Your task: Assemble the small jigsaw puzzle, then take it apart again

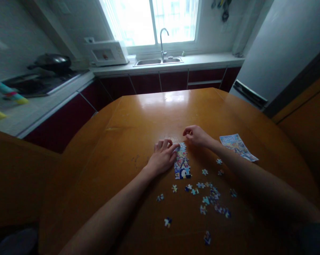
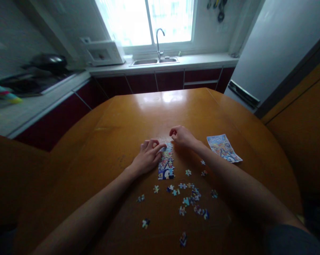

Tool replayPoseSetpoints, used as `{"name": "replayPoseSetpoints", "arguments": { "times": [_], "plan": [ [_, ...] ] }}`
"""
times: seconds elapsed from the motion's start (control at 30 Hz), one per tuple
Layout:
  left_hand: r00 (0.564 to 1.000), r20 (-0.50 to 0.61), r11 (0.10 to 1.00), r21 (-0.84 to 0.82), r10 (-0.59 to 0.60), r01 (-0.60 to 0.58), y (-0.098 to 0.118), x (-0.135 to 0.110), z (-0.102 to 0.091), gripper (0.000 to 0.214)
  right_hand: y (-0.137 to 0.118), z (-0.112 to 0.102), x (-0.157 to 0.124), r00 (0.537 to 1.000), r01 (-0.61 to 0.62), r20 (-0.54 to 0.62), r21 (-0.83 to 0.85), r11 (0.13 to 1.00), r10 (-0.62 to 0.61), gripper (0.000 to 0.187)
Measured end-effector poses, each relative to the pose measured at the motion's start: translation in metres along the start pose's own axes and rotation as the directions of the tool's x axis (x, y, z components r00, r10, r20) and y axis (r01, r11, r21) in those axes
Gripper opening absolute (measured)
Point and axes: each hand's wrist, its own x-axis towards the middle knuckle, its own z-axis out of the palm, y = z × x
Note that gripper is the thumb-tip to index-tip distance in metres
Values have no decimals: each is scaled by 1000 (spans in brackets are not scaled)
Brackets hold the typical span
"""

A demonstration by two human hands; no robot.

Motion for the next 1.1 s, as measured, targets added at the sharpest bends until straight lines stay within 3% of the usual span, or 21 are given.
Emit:
{"name": "replayPoseSetpoints", "arguments": {
  "times": [0.2,0.57,0.67,0.87,1.1],
  "plan": [
    [1000,9,1000,22,-10,10,-1,0,1,33,-9,2,-19,991,123,64,-85,989,-117,27],
    [997,-68,999,-22,28,-30,-4,-1,2,36,-13,3,-22,989,127,97,-152,980,-113,26],
    [994,-104,999,-43,23,-28,-5,-1,2,35,-16,-3,-26,994,108,41,-134,985,-104,30],
    [980,-194,996,-74,38,-53,-6,0,1,31,-15,-28,-61,959,-38,-280,12,999,39,23],
    [954,-252,979,-84,160,-187,3,-8,-1,24,-19,-34,-120,951,-92,-283,116,989,121,20]
  ]
}}
